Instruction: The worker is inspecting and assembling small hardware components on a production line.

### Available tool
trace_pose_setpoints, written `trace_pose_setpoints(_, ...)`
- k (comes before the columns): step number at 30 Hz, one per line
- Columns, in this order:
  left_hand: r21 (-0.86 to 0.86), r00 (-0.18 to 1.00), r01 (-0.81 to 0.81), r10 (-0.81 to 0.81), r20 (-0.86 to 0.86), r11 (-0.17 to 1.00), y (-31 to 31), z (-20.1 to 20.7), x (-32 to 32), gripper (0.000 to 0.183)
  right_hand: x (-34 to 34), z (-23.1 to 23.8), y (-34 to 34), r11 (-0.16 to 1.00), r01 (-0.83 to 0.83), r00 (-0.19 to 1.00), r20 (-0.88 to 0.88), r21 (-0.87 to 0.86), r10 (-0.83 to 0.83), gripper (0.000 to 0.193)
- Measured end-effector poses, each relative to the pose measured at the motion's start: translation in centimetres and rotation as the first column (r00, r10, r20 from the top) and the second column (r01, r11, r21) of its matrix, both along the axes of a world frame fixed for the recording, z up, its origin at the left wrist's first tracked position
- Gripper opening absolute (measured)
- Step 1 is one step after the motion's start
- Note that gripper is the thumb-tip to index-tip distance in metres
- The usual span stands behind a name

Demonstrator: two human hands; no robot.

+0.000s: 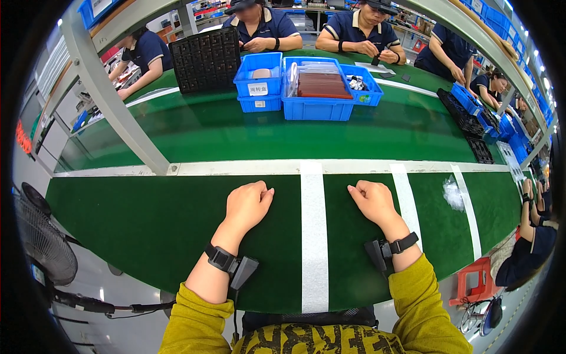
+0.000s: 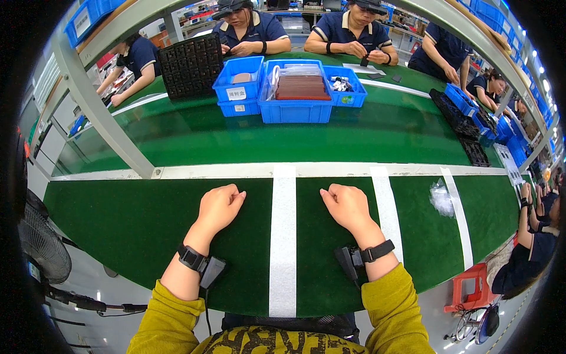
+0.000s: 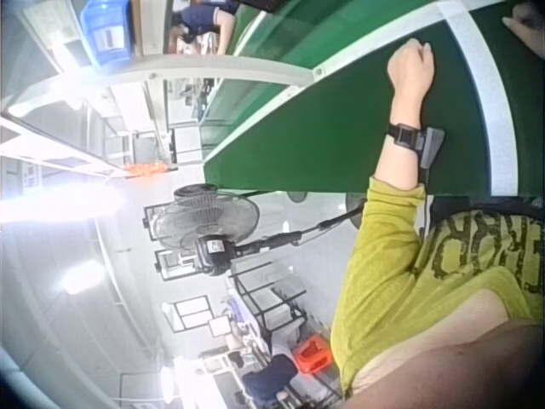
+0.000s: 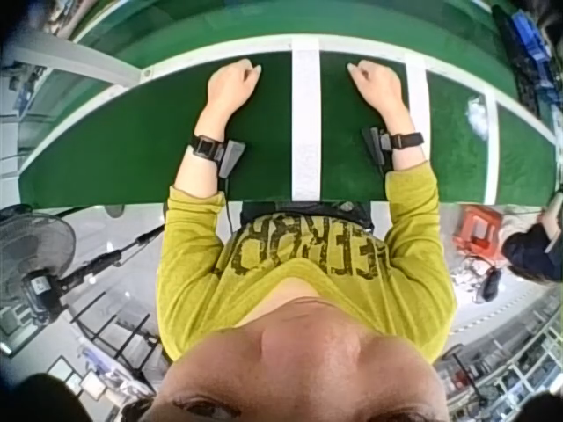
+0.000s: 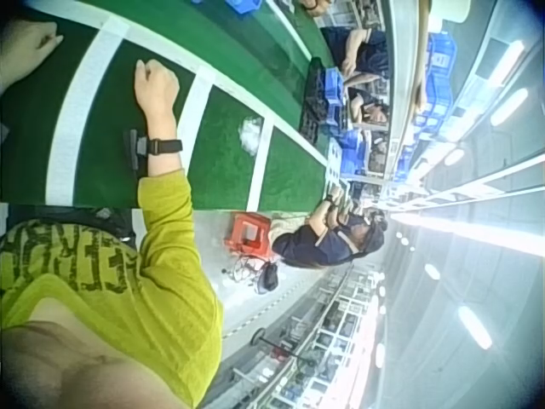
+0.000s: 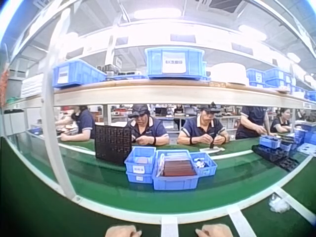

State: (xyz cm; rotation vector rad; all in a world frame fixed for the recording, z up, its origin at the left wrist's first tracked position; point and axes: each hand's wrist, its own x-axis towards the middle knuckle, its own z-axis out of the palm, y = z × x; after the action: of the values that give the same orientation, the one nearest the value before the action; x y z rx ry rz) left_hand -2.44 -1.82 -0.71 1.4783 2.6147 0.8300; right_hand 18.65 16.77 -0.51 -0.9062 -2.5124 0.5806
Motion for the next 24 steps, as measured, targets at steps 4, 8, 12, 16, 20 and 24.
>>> trace_pose_setpoints(4, 0.014, 1.0, -0.002, 0.002, 0.007, 1.0, 0.1, -0.17, -0.03, 0.027, -0.05, 0.08, 0.15, 1.0, 0.012, 1.0, 0.01, -0.01, -0.012, 0.034)
trace_pose_setpoints(8, 0.002, 1.0, -0.002, 0.002, -0.001, 1.0, 0.06, -0.09, -0.01, 0.026, -0.07, 0.0, 0.28, 1.0, 0.005, 1.0, -0.008, -0.028, -0.005, 0.033)
trace_pose_setpoints(12, 0.011, 1.0, -0.001, 0.001, 0.001, 1.0, 0.09, -0.09, -0.05, 0.026, -0.05, 0.08, 0.28, 1.0, 0.004, 1.0, 0.009, -0.02, -0.004, 0.033)
trace_pose_setpoints(16, 0.017, 1.0, 0.003, -0.003, -0.002, 1.0, -0.12, -0.24, -0.03, 0.026, -0.04, 0.08, 0.24, 1.0, 0.01, 1.0, 0.016, -0.026, -0.01, 0.033)
trace_pose_setpoints(20, 0.001, 1.0, 0.007, -0.007, 0.001, 1.0, 0.02, 0.12, 0.09, 0.025, -0.08, 0.14, 0.46, 0.999, 0.015, 1.0, 0.015, -0.041, -0.014, 0.033)
trace_pose_setpoints(24, 0.008, 1.0, -0.007, 0.007, 0.004, 1.0, 0.01, -0.15, -0.01, 0.026, -0.09, 0.22, 0.53, 0.999, -0.002, 1.0, 0.015, -0.041, 0.002, 0.033)
